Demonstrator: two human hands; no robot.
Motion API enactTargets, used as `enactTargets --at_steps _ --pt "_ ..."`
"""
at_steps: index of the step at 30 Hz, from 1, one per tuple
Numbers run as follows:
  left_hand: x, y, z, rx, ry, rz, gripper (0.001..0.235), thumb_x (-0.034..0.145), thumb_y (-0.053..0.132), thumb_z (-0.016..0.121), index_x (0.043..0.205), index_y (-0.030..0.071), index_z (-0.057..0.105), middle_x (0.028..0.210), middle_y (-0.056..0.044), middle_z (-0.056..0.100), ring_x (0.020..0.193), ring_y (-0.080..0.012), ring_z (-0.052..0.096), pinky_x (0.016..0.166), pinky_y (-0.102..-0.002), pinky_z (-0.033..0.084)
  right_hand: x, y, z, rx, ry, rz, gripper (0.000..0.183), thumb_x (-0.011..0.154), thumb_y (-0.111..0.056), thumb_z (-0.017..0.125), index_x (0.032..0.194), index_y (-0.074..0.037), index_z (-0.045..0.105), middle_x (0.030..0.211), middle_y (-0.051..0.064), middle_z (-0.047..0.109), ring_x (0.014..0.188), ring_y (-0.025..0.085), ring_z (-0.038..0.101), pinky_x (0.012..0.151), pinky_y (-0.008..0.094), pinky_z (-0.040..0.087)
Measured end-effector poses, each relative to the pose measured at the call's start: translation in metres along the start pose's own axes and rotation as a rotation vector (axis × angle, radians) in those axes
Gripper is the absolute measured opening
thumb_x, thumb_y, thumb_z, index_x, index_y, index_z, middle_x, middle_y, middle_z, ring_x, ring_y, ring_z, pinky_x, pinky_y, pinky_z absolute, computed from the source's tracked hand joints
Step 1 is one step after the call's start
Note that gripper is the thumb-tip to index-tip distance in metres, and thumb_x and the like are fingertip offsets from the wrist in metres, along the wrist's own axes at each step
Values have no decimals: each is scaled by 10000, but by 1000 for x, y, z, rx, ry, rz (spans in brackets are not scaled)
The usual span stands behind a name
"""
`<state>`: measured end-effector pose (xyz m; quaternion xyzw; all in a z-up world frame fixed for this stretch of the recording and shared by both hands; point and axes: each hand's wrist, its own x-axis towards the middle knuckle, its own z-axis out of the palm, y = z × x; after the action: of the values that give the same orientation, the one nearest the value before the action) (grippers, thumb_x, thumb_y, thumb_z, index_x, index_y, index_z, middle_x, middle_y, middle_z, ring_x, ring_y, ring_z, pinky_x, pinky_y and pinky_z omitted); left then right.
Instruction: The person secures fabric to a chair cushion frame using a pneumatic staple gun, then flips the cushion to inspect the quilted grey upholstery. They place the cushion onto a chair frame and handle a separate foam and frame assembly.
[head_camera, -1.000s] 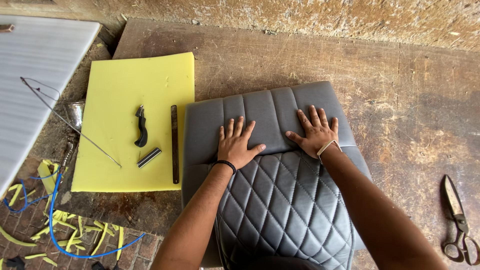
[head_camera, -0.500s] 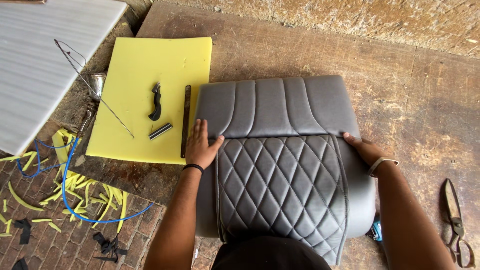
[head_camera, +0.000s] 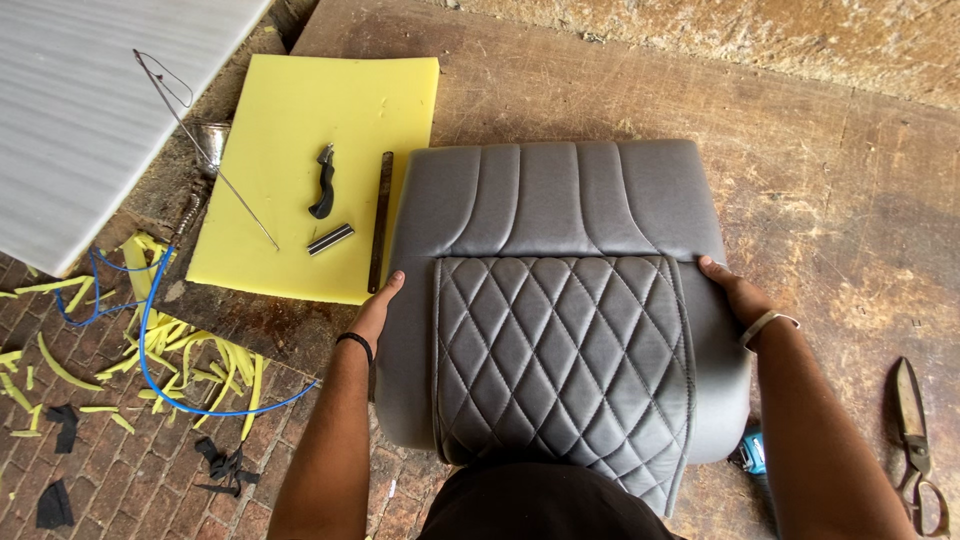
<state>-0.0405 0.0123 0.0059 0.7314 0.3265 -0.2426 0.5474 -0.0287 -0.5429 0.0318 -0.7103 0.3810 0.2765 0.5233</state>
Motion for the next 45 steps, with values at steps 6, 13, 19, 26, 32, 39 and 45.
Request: enactTargets --at_steps 6,13,19,26,32,39,45 --pt "-3 12 40 674 352 308 790 1022 547 333 1661 104 192 1674 -185 302 1501 -377 366 1245 -506 296 -10 -15 37 -653 343 -249 876 990 -633 339 1652 -122 79 1677 196 197 1508 361 279 1222 521 257" --pt "-3 22 50 840 350 495 704 1029 426 406 1626 137 169 1687 -199 132 1548 -375 154 1242 -515 147 5 -20 29 -691 260 -423 862 1018 -656 232 1620 -101 -37 1695 167 -34 1567 318 12 1253 460 92" --pt "-35 69 99 965 520 791 770 976 491 589 1570 91 307 1655 -256 243 1524 -408 226 1232 -584 183 -48 -62 80 -903 401 -548 941 941 -723 351 1632 -164 40 1697 138 -43 1563 304 -48 1260 480 37" --pt "-64 82 172 1039 190 931 683 956 514 535 1557 212 415 1638 -184 279 1515 -380 271 1210 -594 189 -72 -68 173 -1111 233 -730 823 981 -675 366 1647 -243 146 1719 121 63 1595 308 33 1267 545 59" --pt "-58 72 171 863 529 1184 823 932 528 537 1590 69 352 1659 -247 291 1542 -408 249 1231 -611 171 -66 -58 164 -990 428 -990 922 906 -676 379 1616 -117 191 1674 172 126 1563 321 84 1195 530 90" --pt "-57 71 170 992 318 1029 757 947 522 565 1575 160 345 1654 -198 287 1542 -382 227 1230 -598 156 -67 -57 166 -1064 281 -781 888 962 -662 387 1635 -132 151 1720 103 62 1599 267 48 1279 508 76" --pt "-63 69 167 997 256 931 754 951 483 588 1587 168 334 1678 -171 250 1562 -363 227 1262 -597 146 -65 -52 168 -1057 431 -938 986 916 -669 427 1624 -66 99 1685 172 12 1553 307 14 1221 520 62"
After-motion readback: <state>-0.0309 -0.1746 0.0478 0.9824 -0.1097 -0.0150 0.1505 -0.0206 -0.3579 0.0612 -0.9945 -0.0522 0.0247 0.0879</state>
